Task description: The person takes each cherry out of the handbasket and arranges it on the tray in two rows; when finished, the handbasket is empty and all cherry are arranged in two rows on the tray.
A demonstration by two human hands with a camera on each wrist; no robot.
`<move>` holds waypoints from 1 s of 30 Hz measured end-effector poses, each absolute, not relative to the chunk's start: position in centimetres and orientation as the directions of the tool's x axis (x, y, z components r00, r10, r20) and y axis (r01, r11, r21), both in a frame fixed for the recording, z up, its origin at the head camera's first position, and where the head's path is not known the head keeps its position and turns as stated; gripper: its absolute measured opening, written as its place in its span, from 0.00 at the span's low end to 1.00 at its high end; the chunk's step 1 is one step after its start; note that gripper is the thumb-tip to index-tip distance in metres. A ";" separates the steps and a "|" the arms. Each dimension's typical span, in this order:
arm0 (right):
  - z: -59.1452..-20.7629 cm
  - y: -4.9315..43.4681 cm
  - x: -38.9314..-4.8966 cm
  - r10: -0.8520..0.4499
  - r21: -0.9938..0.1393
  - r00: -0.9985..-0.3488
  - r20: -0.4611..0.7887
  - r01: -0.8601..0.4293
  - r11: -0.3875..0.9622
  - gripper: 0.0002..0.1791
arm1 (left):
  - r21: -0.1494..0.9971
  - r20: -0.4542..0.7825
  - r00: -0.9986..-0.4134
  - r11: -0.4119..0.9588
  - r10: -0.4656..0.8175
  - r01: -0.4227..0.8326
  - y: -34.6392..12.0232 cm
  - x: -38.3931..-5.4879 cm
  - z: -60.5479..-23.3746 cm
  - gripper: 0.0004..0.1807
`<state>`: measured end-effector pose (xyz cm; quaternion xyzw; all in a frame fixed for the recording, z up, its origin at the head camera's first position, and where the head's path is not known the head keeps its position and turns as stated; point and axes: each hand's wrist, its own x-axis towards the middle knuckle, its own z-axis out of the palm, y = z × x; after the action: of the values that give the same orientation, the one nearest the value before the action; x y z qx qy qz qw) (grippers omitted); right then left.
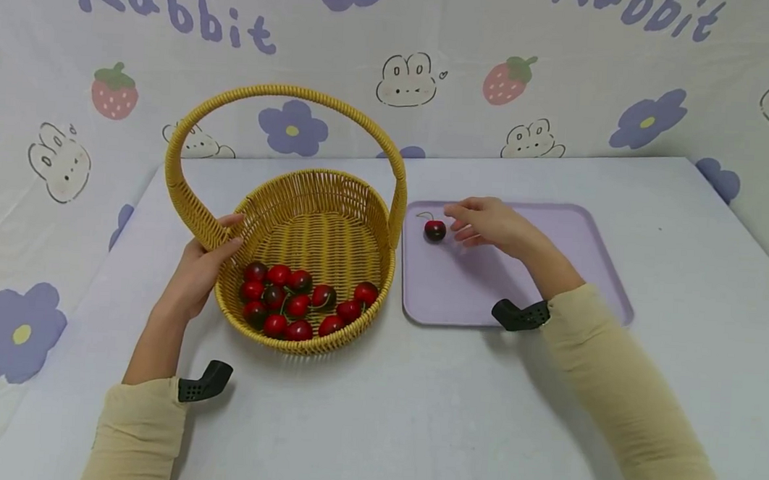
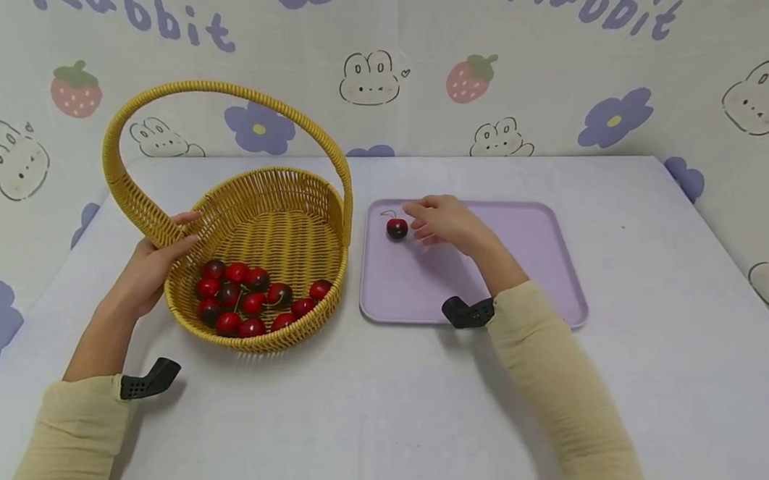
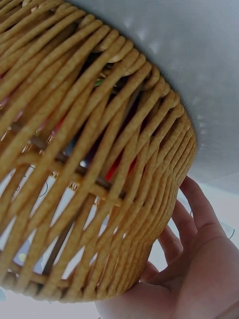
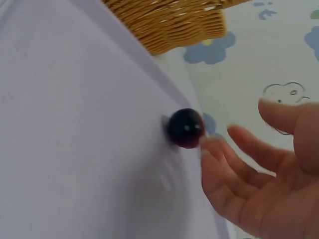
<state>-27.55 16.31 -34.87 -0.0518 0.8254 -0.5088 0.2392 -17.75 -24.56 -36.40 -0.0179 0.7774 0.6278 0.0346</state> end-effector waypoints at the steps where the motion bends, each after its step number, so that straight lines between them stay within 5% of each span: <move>1: -34.6 16.6 -27.4 -0.373 -0.875 -0.864 -0.339 0.144 0.462 0.27 | 0.975 -0.075 -0.997 0.210 0.016 -0.070 -24.6 -17.8 -36.4 0.27; 9: -32.8 18.0 -26.3 -0.603 -0.918 -0.721 -0.342 0.119 0.378 0.27 | 0.975 -0.073 -0.997 0.209 0.013 -0.069 -24.6 -17.7 -36.5 0.26; 17: -31.0 17.2 -25.3 -0.818 -0.945 -0.490 -0.300 0.038 0.324 0.23 | 0.976 -0.074 -0.997 0.208 0.017 -0.069 -24.7 -17.8 -36.5 0.26; 24: -28.7 13.1 -23.6 -0.908 -0.950 -0.332 -0.255 -0.087 0.299 0.19 | 0.977 -0.080 -0.997 0.201 0.008 -0.077 -24.7 -17.8 -36.5 0.26; 30: -27.9 9.5 -23.1 -0.927 -0.942 -0.264 -0.265 -0.135 0.307 0.18 | 0.977 -0.079 -0.997 0.197 0.009 -0.076 -24.7 -17.9 -36.6 0.26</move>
<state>-23.11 9.49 -27.86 -0.3984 0.6666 -0.4332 0.4574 -17.89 -24.71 -36.65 -0.0218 0.7730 0.6332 0.0335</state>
